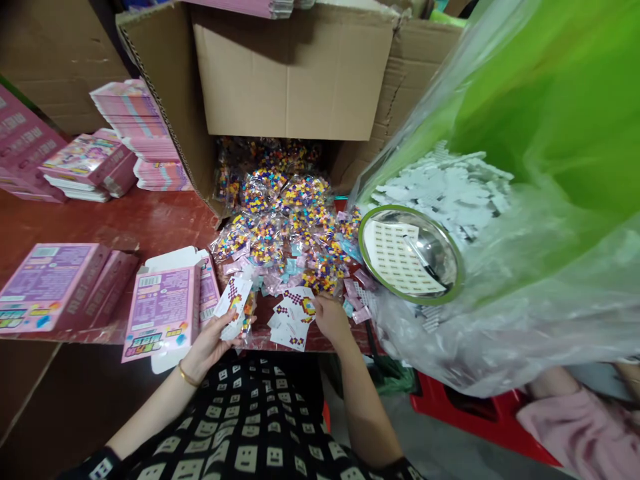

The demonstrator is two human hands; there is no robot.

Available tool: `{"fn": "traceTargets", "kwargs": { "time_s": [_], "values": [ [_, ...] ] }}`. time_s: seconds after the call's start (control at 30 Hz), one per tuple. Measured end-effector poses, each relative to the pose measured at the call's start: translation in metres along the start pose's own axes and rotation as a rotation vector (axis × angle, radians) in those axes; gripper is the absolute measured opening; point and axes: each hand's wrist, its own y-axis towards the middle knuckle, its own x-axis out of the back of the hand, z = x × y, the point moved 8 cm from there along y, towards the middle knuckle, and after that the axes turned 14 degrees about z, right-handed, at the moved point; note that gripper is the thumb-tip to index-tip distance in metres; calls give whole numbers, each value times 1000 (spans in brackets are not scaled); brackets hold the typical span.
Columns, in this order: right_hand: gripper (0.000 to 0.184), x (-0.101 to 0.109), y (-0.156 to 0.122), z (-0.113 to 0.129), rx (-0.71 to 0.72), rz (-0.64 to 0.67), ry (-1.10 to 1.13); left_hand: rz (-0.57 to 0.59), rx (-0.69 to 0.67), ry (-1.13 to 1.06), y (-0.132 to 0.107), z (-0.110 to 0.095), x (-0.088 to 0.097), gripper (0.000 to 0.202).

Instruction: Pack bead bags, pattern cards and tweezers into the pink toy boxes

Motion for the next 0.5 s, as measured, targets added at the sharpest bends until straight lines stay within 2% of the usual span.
{"fn": "traceTargets", "kwargs": {
  "time_s": [0.1, 0.17, 0.23, 0.33, 0.4, 0.5],
  "values": [
    [25, 15, -6, -4, -68, -82, -48, -21, -1, 11, -3, -1, 2, 56],
    [29, 40, -4, -4, -56, -187, -37, -43, -12, 42, -5, -2, 4, 56],
    [28, 75, 9, -1, -22, -292, -39, -71, -26, 94, -6, -3, 6, 59],
    [28, 130, 59, -3, -103, -334, -168, -104, -27, 180, -10, -4, 5, 64],
    [33, 157, 109, -11, -255, -234, -277, -130, -28, 227, -13, -4, 2, 68],
    [33, 186, 179, -24, -388, -145, -328, -199, -51, 274, -21, -8, 2, 76]
  ]
}}
